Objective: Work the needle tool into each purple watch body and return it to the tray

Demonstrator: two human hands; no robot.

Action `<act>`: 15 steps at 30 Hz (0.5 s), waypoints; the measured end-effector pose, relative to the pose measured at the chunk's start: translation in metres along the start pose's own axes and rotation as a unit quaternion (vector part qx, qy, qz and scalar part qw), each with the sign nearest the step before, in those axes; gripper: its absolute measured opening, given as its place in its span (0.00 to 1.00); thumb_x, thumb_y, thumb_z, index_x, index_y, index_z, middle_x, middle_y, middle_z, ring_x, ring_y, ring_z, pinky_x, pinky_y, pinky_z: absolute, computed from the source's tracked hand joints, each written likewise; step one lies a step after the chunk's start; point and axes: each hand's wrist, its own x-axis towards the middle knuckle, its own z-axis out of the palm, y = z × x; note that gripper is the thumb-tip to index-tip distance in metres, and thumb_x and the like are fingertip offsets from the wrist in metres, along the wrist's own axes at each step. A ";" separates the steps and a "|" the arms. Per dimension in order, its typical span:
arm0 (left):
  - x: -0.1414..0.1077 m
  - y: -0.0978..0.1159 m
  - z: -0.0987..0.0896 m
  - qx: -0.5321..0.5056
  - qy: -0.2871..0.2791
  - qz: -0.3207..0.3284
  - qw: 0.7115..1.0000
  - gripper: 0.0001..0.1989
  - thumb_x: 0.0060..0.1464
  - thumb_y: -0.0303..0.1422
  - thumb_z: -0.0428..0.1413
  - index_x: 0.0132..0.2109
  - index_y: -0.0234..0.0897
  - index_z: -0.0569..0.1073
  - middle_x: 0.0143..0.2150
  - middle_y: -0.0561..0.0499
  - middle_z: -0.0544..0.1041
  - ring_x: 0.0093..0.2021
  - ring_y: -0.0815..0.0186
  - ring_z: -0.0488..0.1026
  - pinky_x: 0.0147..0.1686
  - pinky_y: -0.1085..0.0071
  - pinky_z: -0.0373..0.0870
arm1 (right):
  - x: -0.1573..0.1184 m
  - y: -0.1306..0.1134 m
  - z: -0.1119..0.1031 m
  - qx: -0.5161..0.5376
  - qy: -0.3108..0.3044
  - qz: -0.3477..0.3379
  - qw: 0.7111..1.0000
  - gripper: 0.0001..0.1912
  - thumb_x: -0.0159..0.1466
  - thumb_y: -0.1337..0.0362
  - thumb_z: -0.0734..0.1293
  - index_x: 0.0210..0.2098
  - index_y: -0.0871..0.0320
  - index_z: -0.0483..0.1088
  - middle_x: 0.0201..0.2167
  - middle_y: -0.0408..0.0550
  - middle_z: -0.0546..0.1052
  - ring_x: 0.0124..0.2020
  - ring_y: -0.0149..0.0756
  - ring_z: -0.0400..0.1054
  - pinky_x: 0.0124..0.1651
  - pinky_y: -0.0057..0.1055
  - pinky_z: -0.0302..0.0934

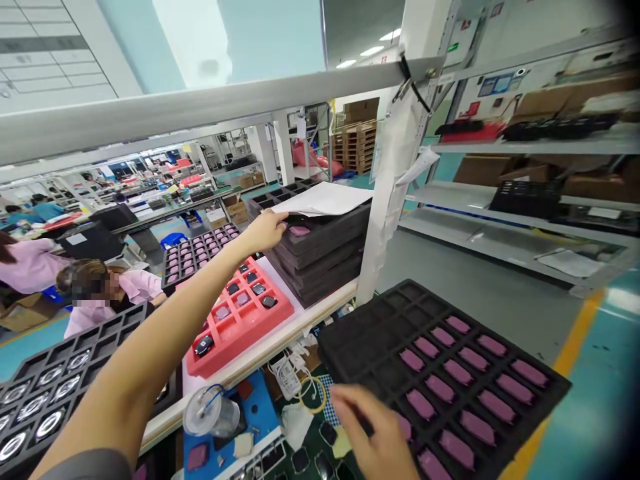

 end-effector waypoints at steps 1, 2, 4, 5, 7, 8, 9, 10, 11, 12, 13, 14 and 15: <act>0.004 0.000 0.003 0.005 0.007 -0.001 1.000 0.17 0.59 0.27 0.53 0.50 0.33 0.82 0.45 0.40 0.82 0.52 0.51 0.76 0.59 0.57 0.68 | 0.035 -0.017 -0.009 -0.012 0.039 -0.060 0.997 0.11 0.69 0.61 0.66 0.42 0.52 0.82 0.38 0.49 0.86 0.38 0.40 0.82 0.42 0.31 0.77; 0.008 -0.001 0.006 0.008 0.016 -0.003 1.000 0.18 0.60 0.27 0.53 0.53 0.32 0.81 0.49 0.39 0.82 0.54 0.51 0.76 0.61 0.58 0.68 | 0.070 -0.031 -0.017 -0.029 0.071 -0.114 0.991 0.11 0.70 0.62 0.65 0.43 0.53 0.81 0.39 0.50 0.85 0.40 0.40 0.81 0.44 0.32 0.76; 0.017 -0.002 0.015 0.011 0.036 -0.010 0.999 0.21 0.60 0.27 0.53 0.57 0.31 0.79 0.55 0.37 0.80 0.58 0.51 0.75 0.63 0.58 0.66 | 0.139 -0.054 -0.023 -0.077 0.118 -0.181 0.973 0.12 0.70 0.62 0.64 0.46 0.55 0.79 0.41 0.51 0.84 0.41 0.40 0.79 0.46 0.36 0.75; 0.020 -0.004 0.020 0.011 0.046 -0.016 0.999 0.21 0.59 0.27 0.54 0.58 0.30 0.79 0.56 0.37 0.80 0.59 0.51 0.75 0.64 0.58 0.66 | 0.171 -0.063 -0.023 -0.106 0.113 -0.194 0.969 0.12 0.70 0.63 0.64 0.46 0.55 0.79 0.43 0.52 0.83 0.42 0.41 0.78 0.48 0.37 0.74; 0.025 -0.007 0.029 0.008 0.060 -0.029 0.998 0.20 0.58 0.27 0.54 0.55 0.31 0.81 0.55 0.38 0.82 0.58 0.49 0.76 0.63 0.56 0.67 | 0.224 -0.077 -0.018 -0.186 0.066 -0.196 0.961 0.12 0.70 0.65 0.63 0.44 0.55 0.80 0.46 0.52 0.83 0.48 0.43 0.77 0.54 0.39 0.71; 0.027 -0.009 0.033 0.004 0.062 -0.034 0.997 0.19 0.58 0.27 0.53 0.53 0.31 0.82 0.53 0.38 0.83 0.57 0.49 0.77 0.62 0.56 0.69 | 0.246 -0.084 -0.013 -0.240 0.046 -0.180 0.953 0.12 0.70 0.64 0.64 0.45 0.56 0.80 0.48 0.52 0.83 0.51 0.44 0.76 0.57 0.40 0.70; 0.027 -0.010 0.035 -0.001 0.062 -0.036 0.997 0.18 0.58 0.27 0.52 0.51 0.31 0.83 0.52 0.39 0.84 0.55 0.49 0.78 0.61 0.56 0.70 | 0.263 -0.089 -0.008 -0.298 0.027 -0.154 0.942 0.13 0.70 0.61 0.64 0.47 0.56 0.80 0.50 0.53 0.83 0.54 0.46 0.75 0.58 0.40 0.69; 0.028 -0.012 0.038 -0.007 0.059 -0.034 0.998 0.19 0.58 0.26 0.51 0.50 0.31 0.83 0.51 0.39 0.84 0.55 0.49 0.79 0.60 0.56 0.71 | 0.278 -0.094 -0.004 -0.356 0.005 -0.117 0.927 0.16 0.70 0.57 0.65 0.49 0.56 0.80 0.52 0.54 0.82 0.56 0.48 0.74 0.58 0.41 0.68; 0.028 -0.014 0.039 -0.015 0.056 -0.030 0.998 0.21 0.58 0.24 0.49 0.51 0.32 0.83 0.52 0.41 0.84 0.55 0.50 0.79 0.60 0.57 0.71 | 0.289 -0.099 0.001 -0.400 -0.014 -0.086 0.912 0.18 0.70 0.54 0.65 0.50 0.57 0.79 0.52 0.56 0.82 0.58 0.51 0.73 0.58 0.42 0.68; 0.028 -0.016 0.040 -0.022 0.052 -0.024 0.998 0.24 0.57 0.23 0.48 0.54 0.33 0.82 0.55 0.42 0.84 0.57 0.52 0.78 0.61 0.58 0.71 | 0.297 -0.103 0.005 -0.423 -0.025 -0.066 0.904 0.20 0.69 0.52 0.65 0.50 0.58 0.80 0.51 0.59 0.83 0.58 0.53 0.73 0.57 0.43 0.68; 0.028 -0.018 0.041 -0.030 0.049 -0.018 0.998 0.27 0.56 0.21 0.46 0.57 0.34 0.81 0.58 0.44 0.82 0.60 0.53 0.77 0.62 0.59 0.70 | 0.303 -0.106 0.008 -0.438 -0.033 -0.052 0.897 0.20 0.68 0.52 0.66 0.49 0.60 0.80 0.50 0.62 0.83 0.57 0.55 0.74 0.56 0.44 0.68; 0.028 -0.020 0.042 -0.037 0.046 -0.014 0.998 0.30 0.55 0.20 0.45 0.61 0.34 0.78 0.61 0.45 0.80 0.63 0.55 0.75 0.64 0.60 0.68 | 0.306 -0.108 0.010 -0.444 -0.038 -0.045 0.894 0.20 0.68 0.53 0.66 0.48 0.62 0.80 0.49 0.64 0.83 0.57 0.56 0.75 0.56 0.45 0.68; 0.028 -0.022 0.043 -0.042 0.044 -0.012 0.998 0.33 0.54 0.19 0.45 0.64 0.34 0.76 0.65 0.45 0.78 0.65 0.56 0.73 0.66 0.61 0.66 | 0.309 -0.110 0.012 -0.446 -0.039 -0.039 0.893 0.20 0.67 0.55 0.66 0.48 0.63 0.80 0.49 0.66 0.83 0.55 0.57 0.76 0.55 0.46 0.68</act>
